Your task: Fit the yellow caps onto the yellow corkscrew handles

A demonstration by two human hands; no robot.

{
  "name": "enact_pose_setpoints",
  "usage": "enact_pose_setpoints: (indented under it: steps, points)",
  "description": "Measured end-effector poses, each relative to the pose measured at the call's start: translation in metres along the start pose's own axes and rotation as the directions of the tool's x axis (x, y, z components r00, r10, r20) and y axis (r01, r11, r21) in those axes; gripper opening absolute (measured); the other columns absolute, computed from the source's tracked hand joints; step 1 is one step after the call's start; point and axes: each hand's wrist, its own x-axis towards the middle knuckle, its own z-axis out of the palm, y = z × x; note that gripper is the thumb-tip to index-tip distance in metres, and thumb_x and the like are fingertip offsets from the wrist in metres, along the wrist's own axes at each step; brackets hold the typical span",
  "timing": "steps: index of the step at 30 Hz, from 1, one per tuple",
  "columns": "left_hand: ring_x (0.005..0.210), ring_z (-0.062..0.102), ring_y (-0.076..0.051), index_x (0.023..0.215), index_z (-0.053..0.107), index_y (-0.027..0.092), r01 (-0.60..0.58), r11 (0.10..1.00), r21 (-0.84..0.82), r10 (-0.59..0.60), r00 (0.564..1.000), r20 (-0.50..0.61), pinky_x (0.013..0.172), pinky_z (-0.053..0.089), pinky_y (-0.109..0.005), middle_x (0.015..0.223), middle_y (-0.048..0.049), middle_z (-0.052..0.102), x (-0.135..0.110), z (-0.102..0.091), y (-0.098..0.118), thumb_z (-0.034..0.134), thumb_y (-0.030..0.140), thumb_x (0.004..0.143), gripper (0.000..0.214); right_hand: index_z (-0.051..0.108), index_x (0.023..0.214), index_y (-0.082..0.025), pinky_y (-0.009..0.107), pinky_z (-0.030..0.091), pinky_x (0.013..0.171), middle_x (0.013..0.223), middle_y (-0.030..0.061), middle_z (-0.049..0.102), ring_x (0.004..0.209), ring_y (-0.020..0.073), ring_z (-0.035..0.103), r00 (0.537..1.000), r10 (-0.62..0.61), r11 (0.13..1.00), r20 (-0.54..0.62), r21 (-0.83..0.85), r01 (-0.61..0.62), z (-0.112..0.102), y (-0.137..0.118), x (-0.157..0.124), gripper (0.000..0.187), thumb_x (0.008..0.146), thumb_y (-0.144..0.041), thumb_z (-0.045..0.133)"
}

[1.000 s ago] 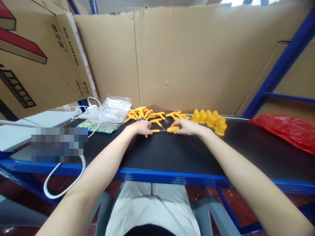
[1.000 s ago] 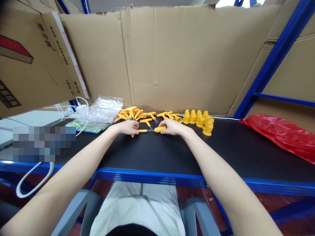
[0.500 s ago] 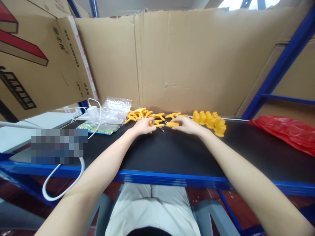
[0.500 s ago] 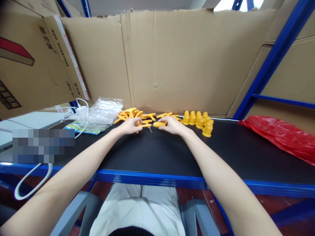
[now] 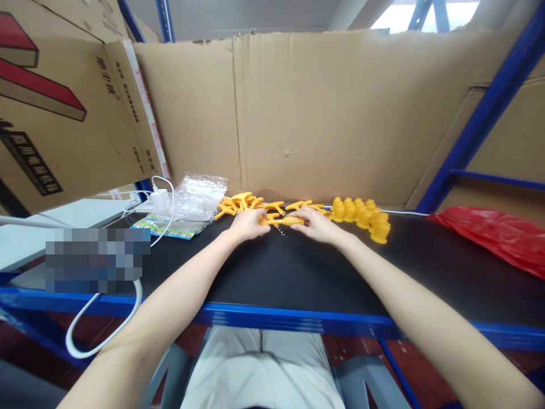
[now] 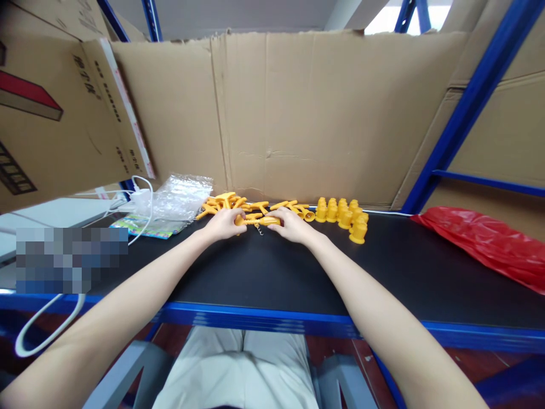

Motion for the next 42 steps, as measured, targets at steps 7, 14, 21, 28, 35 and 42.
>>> enact_pose_setpoints:
  steps: [7,14,21,28,35,42]
  points:
    - [0.082,0.064,-0.024,0.097,0.063,0.021,-0.016,1.0,0.027,0.016,1.0,-0.015,0.073,0.048,-0.032,0.088,-0.0057,0.068,0.001,-0.001,-0.001,0.058,0.033,0.072,0.028,0.049,0.128,-0.02,0.037,0.051,0.083,0.125,0.0112,0.056,0.089,0.0173,0.062,0.991,0.119,0.979,0.066,0.156,-0.128,-0.002,0.012,0.001,0.054,0.076,-0.021,0.064]
    - [0.09,0.064,-0.024,0.104,0.059,0.02,-0.031,0.999,0.022,0.033,0.996,-0.077,0.077,0.047,-0.032,0.094,-0.0063,0.068,0.002,0.0,-0.003,0.06,0.042,0.075,0.037,0.057,0.111,-0.018,0.031,0.053,0.08,0.109,0.009,0.064,0.079,0.0145,0.067,0.958,0.26,0.859,0.12,0.425,-0.286,-0.013,0.015,0.001,0.031,0.08,-0.023,0.062]
    - [0.087,0.064,-0.024,0.099,0.059,0.02,-0.063,0.998,0.017,0.064,0.989,-0.132,0.074,0.047,-0.031,0.09,-0.0057,0.067,0.001,0.001,-0.004,0.064,0.05,0.074,0.039,0.065,0.087,-0.013,0.026,0.054,0.065,0.082,0.0087,0.069,0.063,0.0136,0.066,0.924,0.347,0.714,0.159,0.595,-0.37,-0.008,0.011,0.002,0.031,0.083,-0.045,0.062]
    - [0.082,0.064,-0.023,0.096,0.059,0.02,-0.07,0.997,0.007,0.071,0.985,-0.154,0.07,0.046,-0.03,0.085,-0.005,0.066,0.003,0.004,-0.007,0.06,0.054,0.077,0.039,0.061,0.077,-0.013,0.022,0.05,0.052,0.071,0.0099,0.069,0.052,0.0121,0.063,0.888,0.418,0.649,0.194,0.62,-0.441,0.0,0.016,0.005,0.041,0.087,-0.052,0.053]
    - [0.081,0.065,-0.023,0.096,0.06,0.02,-0.089,0.996,0.007,0.089,0.981,-0.171,0.07,0.046,-0.03,0.084,-0.0045,0.067,0.004,0.007,-0.007,0.058,0.055,0.078,0.04,0.056,0.103,-0.014,0.021,0.05,0.053,0.077,0.0061,0.07,0.059,0.012,0.066,0.892,0.35,0.605,0.287,0.658,-0.449,-0.011,0.014,0.0,0.032,0.083,-0.038,0.065]
    - [0.079,0.064,-0.022,0.096,0.06,0.02,-0.117,0.993,0.022,0.119,0.974,-0.192,0.069,0.046,-0.03,0.082,-0.0038,0.066,0.003,0.006,-0.007,0.057,0.055,0.079,0.039,0.054,0.085,-0.015,0.02,0.047,0.049,0.066,0.0053,0.068,0.052,0.0114,0.063,0.916,0.287,0.627,0.281,0.668,-0.401,-0.008,0.015,-0.001,0.033,0.082,-0.045,0.065]
